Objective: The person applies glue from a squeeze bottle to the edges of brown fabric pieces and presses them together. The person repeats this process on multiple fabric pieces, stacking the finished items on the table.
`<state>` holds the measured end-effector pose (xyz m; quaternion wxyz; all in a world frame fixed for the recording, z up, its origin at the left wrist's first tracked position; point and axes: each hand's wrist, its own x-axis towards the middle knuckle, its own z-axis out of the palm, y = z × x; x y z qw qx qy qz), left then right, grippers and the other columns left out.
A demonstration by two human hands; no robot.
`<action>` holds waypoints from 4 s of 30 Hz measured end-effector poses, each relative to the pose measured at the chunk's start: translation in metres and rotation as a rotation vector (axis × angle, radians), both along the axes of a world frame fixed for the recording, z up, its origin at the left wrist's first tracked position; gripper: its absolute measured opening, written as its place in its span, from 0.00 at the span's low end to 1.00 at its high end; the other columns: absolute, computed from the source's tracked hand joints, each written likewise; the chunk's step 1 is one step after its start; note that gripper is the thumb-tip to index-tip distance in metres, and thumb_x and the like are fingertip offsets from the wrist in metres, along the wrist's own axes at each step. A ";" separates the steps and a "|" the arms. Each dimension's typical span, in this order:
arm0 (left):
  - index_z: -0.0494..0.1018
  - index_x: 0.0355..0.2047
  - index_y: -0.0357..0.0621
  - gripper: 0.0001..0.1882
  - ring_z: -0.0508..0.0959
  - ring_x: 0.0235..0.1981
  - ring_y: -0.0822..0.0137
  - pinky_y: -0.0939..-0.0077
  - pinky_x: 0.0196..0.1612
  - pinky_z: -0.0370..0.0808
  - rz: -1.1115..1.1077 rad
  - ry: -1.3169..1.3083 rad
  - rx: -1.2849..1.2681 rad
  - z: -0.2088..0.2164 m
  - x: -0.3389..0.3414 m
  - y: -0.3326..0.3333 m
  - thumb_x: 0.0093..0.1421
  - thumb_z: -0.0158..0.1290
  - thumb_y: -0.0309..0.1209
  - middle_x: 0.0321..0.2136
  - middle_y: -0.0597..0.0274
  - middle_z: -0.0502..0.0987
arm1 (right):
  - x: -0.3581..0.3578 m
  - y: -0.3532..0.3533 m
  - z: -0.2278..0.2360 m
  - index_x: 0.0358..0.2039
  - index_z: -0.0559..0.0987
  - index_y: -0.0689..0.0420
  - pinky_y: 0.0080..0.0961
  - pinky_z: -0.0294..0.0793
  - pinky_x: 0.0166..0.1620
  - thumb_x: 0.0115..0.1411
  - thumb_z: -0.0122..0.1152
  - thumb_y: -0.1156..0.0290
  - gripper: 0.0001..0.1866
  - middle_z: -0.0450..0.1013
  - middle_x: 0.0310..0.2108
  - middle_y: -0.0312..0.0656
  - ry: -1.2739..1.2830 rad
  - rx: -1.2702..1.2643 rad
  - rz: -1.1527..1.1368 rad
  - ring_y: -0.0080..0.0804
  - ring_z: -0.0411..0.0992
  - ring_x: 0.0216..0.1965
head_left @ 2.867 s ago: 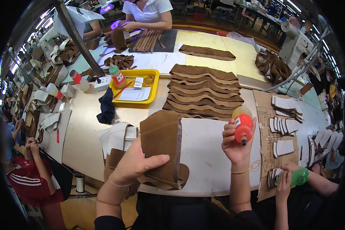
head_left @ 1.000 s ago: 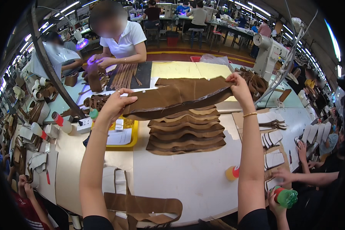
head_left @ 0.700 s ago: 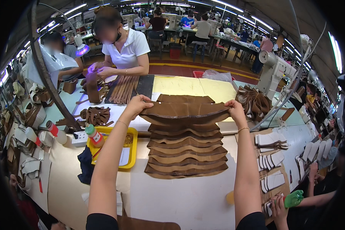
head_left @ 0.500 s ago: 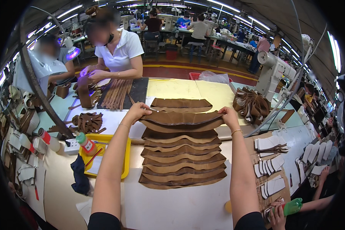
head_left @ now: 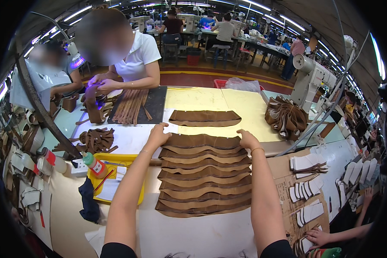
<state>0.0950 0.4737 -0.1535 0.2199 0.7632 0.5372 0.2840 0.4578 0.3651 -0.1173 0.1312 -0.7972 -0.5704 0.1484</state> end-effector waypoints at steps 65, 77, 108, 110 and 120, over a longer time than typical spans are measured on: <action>0.71 0.43 0.37 0.20 0.74 0.25 0.77 0.85 0.27 0.70 0.208 -0.520 -0.780 0.100 -0.200 -0.526 0.59 0.53 0.41 0.25 0.64 0.75 | -0.333 -0.438 0.222 0.47 0.70 0.51 0.20 0.70 0.17 0.59 0.55 0.63 0.15 0.57 0.33 0.34 2.234 0.304 0.811 0.27 0.59 0.22; 0.72 0.43 0.39 0.20 0.75 0.21 0.76 0.83 0.24 0.70 0.211 -0.498 -0.724 0.094 -0.200 -0.531 0.59 0.52 0.42 0.23 0.63 0.76 | -0.337 -0.443 0.216 0.45 0.72 0.49 0.21 0.64 0.15 0.56 0.59 0.66 0.15 0.56 0.30 0.32 2.302 0.451 0.671 0.25 0.56 0.21; 0.71 0.44 0.37 0.21 0.75 0.23 0.75 0.83 0.26 0.70 0.229 -0.486 -0.730 0.095 -0.204 -0.529 0.59 0.52 0.43 0.28 0.62 0.75 | -0.339 -0.428 0.220 0.42 0.68 0.52 0.18 0.70 0.13 0.56 0.59 0.72 0.14 0.54 0.29 0.33 2.237 0.338 0.652 0.23 0.52 0.19; 0.71 0.44 0.37 0.21 0.75 0.23 0.76 0.83 0.26 0.70 0.232 -0.476 -0.735 0.096 -0.203 -0.529 0.59 0.52 0.43 0.28 0.62 0.76 | -0.338 -0.425 0.220 0.42 0.68 0.51 0.18 0.70 0.13 0.56 0.59 0.72 0.14 0.54 0.29 0.33 2.245 0.312 0.674 0.23 0.52 0.19; 0.71 0.44 0.37 0.21 0.75 0.22 0.75 0.82 0.27 0.70 0.237 -0.463 -0.727 0.096 -0.201 -0.525 0.58 0.52 0.42 0.27 0.62 0.76 | -0.337 -0.425 0.212 0.42 0.68 0.50 0.20 0.70 0.14 0.56 0.58 0.72 0.14 0.54 0.29 0.31 2.362 0.347 0.609 0.23 0.52 0.19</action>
